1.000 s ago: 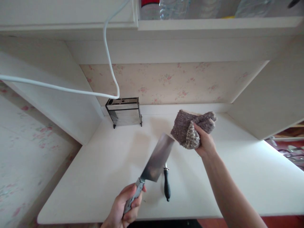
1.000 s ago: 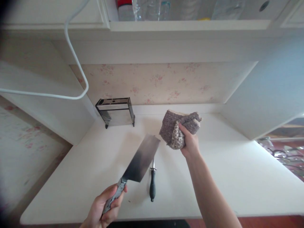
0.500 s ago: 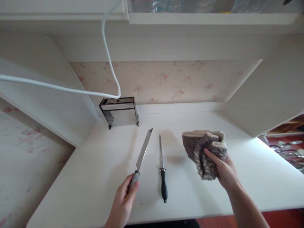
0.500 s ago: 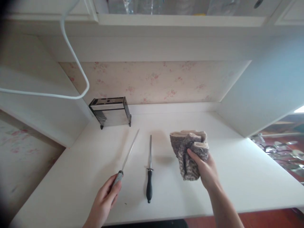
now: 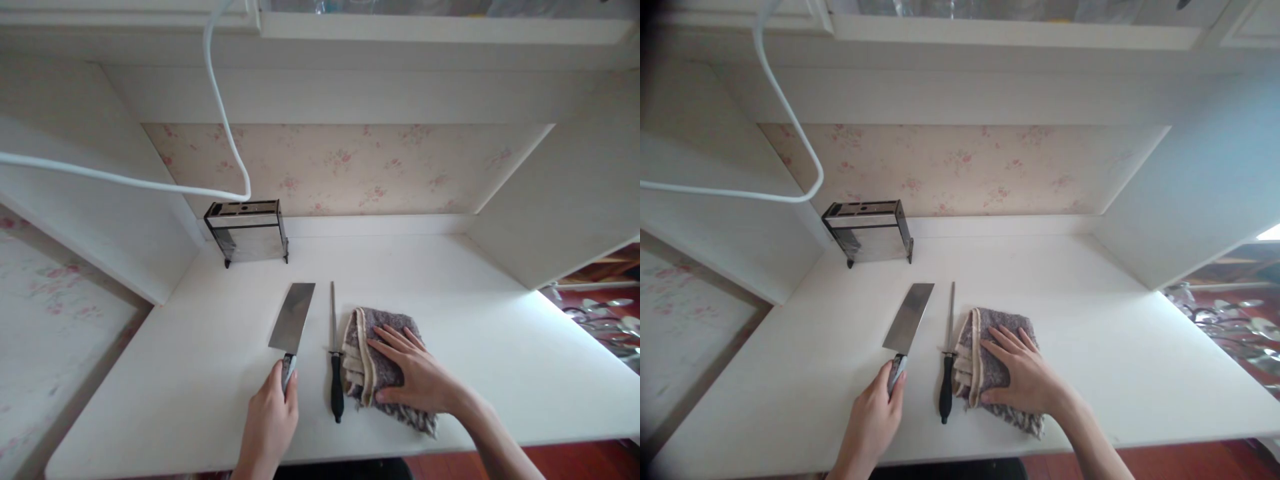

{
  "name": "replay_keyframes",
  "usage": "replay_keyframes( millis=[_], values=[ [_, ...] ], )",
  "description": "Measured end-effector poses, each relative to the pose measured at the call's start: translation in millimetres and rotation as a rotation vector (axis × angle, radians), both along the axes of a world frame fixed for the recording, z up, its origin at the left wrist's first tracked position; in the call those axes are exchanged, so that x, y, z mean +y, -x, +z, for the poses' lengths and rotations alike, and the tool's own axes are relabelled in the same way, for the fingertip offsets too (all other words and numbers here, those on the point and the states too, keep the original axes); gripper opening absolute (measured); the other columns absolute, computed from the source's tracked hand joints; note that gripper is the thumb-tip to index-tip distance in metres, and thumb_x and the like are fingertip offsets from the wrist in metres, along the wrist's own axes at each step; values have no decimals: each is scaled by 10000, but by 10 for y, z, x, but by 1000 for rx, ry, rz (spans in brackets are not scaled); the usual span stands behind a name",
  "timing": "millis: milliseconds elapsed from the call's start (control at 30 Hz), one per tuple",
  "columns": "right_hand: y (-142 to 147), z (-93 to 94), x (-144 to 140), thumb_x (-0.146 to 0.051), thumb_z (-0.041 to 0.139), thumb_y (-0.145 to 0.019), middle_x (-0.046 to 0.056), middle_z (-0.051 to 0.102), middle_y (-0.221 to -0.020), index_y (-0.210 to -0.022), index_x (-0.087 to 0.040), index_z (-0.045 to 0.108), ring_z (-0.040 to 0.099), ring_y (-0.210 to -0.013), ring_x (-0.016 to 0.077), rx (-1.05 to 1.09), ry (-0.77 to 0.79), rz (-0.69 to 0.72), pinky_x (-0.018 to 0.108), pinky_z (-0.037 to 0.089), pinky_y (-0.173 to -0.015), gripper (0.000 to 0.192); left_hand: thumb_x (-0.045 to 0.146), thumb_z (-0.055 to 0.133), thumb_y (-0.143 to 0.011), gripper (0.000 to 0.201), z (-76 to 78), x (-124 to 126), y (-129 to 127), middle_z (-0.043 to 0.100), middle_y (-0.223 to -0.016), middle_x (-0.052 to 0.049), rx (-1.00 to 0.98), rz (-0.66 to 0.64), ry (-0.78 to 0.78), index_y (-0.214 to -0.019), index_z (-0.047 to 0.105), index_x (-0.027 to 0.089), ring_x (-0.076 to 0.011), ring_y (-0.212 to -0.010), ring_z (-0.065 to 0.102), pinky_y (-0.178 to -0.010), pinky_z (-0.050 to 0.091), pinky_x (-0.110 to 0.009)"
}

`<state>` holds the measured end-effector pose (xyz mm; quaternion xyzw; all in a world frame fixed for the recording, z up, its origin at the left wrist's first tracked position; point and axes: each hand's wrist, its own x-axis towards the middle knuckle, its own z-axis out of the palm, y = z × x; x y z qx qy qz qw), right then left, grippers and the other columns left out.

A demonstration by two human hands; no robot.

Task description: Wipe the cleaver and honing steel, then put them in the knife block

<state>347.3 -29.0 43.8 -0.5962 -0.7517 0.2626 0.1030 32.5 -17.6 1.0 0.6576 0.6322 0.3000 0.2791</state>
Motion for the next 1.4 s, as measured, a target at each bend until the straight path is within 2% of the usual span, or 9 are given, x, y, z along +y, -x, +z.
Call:
replay_keyframes(
  millis=[100, 200, 400, 567, 733, 900, 1067, 1200, 1400],
  values=[
    [48, -120, -6, -554, 524, -875, 47, 261, -1531, -1427, -343, 407, 163, -1431, 325, -27, -18, -15, 625, 16, -1130, 602, 387, 566, -855, 320, -47, 10, -5, 732, -989, -182, 49, -7, -33, -1079, 642, 172, -338, -852, 708, -698, 504, -354],
    [5, -220, 15, -527, 407, -936, 35, 354, -1494, -1267, -288, 593, 198, -1428, 294, -101, -81, -109, 609, 12, -1140, 449, 363, 482, -903, 323, -136, 30, 7, 740, -984, -158, 195, -43, -93, -1105, 620, 152, -307, -839, 717, -678, 529, -339],
    [-565, -326, 96, -465, 480, -871, 11, 396, -1474, -1104, -262, 628, 229, -1422, 280, -289, -98, -196, 600, 35, -1151, 343, 320, 399, -953, 330, -224, 9, -45, 740, -996, -128, 434, -69, -199, -1140, 569, 107, -242, -823, 727, -660, 563, -292],
    [-1013, -227, 148, -434, 531, -807, 52, 494, -1401, -1041, -250, 643, 340, -1371, 309, -320, -84, -279, 565, 192, -1133, 317, 283, 382, -962, 332, -202, -35, -132, 730, -1011, -140, 512, -38, -205, -1177, 539, 83, -225, -787, 729, -618, 560, -269],
    [-383, -151, 84, -505, 421, -903, 64, 678, -1030, -986, -232, 632, 637, -924, 225, -108, -350, -526, 345, 479, -827, 355, 244, 371, -959, 327, -175, -44, -175, 712, -1042, -147, 532, -24, -125, -1200, 517, 78, -223, -805, 726, -645, 558, -270],
    [568, -134, 142, -507, 447, -915, -9, 618, -662, -887, -235, 637, 561, -600, 149, 230, -168, -419, 248, 409, -589, 333, 204, 372, -952, 324, -117, -44, -200, 690, -1070, -146, 534, -40, -59, -1220, 509, 86, -213, -846, 717, -679, 547, -262],
    [888, 53, 542, -481, 466, -906, -11, 596, -641, -842, -218, 648, 539, -600, 141, 368, -131, -313, 233, 380, -580, 326, 157, 365, -943, 342, -137, -93, -209, 669, -1105, -152, 580, -42, -30, -1248, 501, 84, -202, -894, 705, -704, 533, -247],
    [961, 112, 719, -461, 447, -917, -7, 632, -691, -859, -230, 649, 564, -618, 141, 281, -106, -296, 236, 360, -585, 312, 129, 355, -934, 379, -180, -165, -231, 642, -1153, -174, 611, -33, -15, -1288, 472, 56, -202, -912, 699, -721, 528, -246],
    [1170, -112, 467, -500, 419, -919, 52, 685, -746, -1010, -248, 605, 659, -718, 236, -162, 29, -279, 274, 339, -603, 327, 111, 377, -910, 406, -91, -213, -243, 625, -1173, -172, 568, -74, -3, -1304, 461, 65, -195, -928, 689, -737, 521, -245]
  ],
)
